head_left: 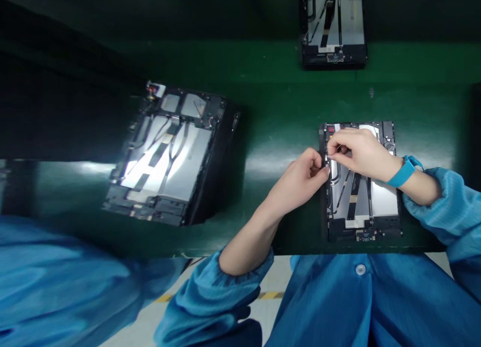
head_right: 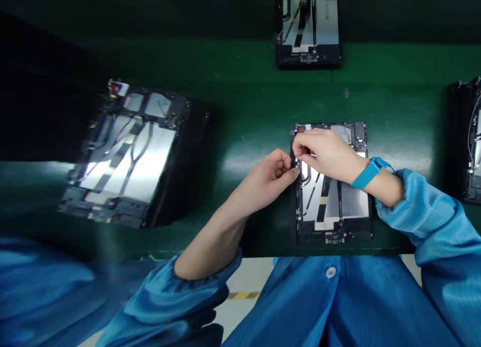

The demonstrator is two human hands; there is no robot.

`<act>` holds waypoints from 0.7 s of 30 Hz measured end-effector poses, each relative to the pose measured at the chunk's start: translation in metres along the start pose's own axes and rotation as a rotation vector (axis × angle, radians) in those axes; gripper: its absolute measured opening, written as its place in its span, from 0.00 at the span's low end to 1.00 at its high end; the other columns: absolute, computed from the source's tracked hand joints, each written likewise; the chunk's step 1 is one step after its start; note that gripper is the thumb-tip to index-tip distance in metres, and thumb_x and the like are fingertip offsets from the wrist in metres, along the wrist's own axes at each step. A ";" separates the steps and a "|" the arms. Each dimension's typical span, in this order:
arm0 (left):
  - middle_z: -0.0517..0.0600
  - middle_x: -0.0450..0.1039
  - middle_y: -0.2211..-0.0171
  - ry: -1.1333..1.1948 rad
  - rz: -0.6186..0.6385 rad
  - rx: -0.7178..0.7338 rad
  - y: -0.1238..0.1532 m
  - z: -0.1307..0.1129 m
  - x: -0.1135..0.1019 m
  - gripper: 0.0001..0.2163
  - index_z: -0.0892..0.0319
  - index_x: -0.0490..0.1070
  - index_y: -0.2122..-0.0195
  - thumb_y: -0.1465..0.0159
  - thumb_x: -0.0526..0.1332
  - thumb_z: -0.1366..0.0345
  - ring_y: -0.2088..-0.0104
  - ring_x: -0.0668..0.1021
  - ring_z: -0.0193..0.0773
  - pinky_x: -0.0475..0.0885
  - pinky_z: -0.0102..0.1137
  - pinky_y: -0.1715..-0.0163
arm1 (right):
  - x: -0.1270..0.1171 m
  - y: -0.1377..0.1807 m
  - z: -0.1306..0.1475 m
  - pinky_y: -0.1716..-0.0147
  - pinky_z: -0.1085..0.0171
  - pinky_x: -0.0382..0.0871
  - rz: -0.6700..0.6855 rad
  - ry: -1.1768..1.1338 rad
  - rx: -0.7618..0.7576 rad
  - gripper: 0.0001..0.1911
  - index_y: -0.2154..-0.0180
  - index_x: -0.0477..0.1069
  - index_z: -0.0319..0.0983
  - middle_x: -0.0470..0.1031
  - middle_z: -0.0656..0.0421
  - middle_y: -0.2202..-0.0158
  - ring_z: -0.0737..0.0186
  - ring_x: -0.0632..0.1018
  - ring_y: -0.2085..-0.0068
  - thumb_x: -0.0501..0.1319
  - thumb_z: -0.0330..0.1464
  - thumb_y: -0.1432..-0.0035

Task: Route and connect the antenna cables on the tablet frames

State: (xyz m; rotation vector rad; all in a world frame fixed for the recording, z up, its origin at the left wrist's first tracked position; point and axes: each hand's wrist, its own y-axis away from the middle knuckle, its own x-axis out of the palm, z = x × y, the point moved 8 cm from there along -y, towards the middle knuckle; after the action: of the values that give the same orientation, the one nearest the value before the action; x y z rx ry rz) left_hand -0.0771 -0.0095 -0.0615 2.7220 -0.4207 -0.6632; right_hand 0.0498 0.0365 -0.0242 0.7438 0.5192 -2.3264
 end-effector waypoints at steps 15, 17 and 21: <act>0.39 0.57 0.77 0.048 -0.017 -0.051 -0.006 0.002 0.001 0.11 0.54 0.57 0.71 0.40 0.62 0.69 0.75 0.62 0.32 0.56 0.29 0.74 | 0.000 0.000 -0.001 0.61 0.64 0.62 -0.001 0.000 -0.002 0.08 0.68 0.70 0.40 0.75 0.59 0.67 0.62 0.71 0.65 0.60 0.22 0.40; 0.39 0.57 0.77 0.067 -0.036 -0.057 -0.007 0.003 0.001 0.12 0.54 0.57 0.72 0.41 0.62 0.70 0.75 0.61 0.31 0.56 0.29 0.74 | 0.000 -0.001 -0.001 0.61 0.64 0.62 0.000 0.000 0.001 0.08 0.68 0.70 0.40 0.75 0.60 0.68 0.62 0.71 0.66 0.61 0.21 0.41; 0.39 0.56 0.77 0.089 -0.059 -0.088 -0.007 0.001 0.003 0.13 0.54 0.56 0.72 0.44 0.62 0.72 0.76 0.59 0.31 0.54 0.30 0.74 | -0.002 -0.003 -0.003 0.61 0.64 0.63 -0.016 -0.010 0.038 0.08 0.68 0.71 0.40 0.75 0.61 0.68 0.63 0.71 0.66 0.63 0.21 0.42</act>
State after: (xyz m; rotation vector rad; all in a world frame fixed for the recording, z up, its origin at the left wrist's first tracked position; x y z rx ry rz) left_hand -0.0737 -0.0040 -0.0658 2.6771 -0.2837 -0.5600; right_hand 0.0502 0.0409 -0.0244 0.7483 0.4790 -2.3592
